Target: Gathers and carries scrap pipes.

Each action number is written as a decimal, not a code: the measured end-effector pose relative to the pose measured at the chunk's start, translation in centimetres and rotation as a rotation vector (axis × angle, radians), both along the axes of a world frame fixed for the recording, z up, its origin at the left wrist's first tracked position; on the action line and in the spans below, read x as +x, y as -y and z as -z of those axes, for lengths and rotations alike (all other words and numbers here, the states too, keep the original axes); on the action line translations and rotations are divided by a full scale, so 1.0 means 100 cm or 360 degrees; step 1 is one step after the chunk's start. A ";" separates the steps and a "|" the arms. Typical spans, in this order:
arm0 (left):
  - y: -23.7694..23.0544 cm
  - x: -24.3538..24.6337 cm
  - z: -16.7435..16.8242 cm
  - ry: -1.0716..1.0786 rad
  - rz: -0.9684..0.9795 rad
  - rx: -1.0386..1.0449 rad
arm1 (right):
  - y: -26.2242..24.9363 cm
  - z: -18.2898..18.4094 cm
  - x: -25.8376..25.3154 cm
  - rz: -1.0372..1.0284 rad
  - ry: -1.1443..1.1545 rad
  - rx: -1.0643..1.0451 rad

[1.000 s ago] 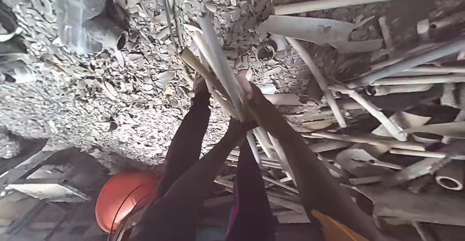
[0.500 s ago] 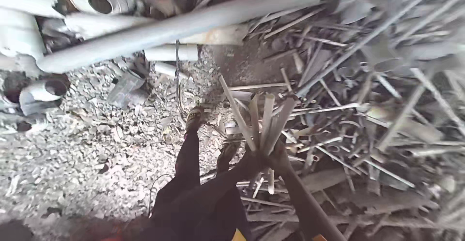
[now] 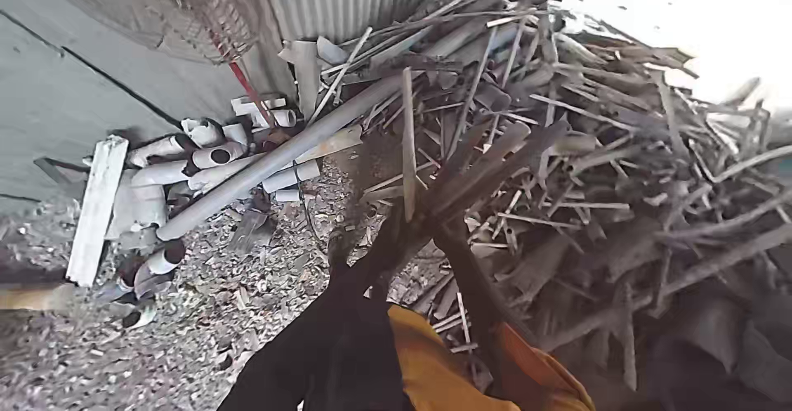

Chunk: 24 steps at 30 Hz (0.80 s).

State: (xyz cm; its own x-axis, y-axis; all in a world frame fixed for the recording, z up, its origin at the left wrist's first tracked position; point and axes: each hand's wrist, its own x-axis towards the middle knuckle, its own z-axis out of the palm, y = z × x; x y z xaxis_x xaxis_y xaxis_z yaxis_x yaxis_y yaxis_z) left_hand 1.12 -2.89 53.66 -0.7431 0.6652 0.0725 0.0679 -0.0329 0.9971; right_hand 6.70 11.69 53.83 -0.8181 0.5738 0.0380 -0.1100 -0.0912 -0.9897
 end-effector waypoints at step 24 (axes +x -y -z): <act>0.049 0.123 -0.098 -0.0167 0.0115 0.0185 | 0.055 -0.068 0.161 0.0271 -0.0469 0.0285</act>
State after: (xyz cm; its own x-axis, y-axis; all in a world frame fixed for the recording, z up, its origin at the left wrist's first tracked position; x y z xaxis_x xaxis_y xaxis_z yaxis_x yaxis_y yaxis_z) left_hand 13.39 -7.83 63.50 -0.6781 0.6992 0.2266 0.1647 -0.1559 0.9739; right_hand 22.81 6.14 60.66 -0.6509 0.6634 0.3690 -0.3906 0.1241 -0.9121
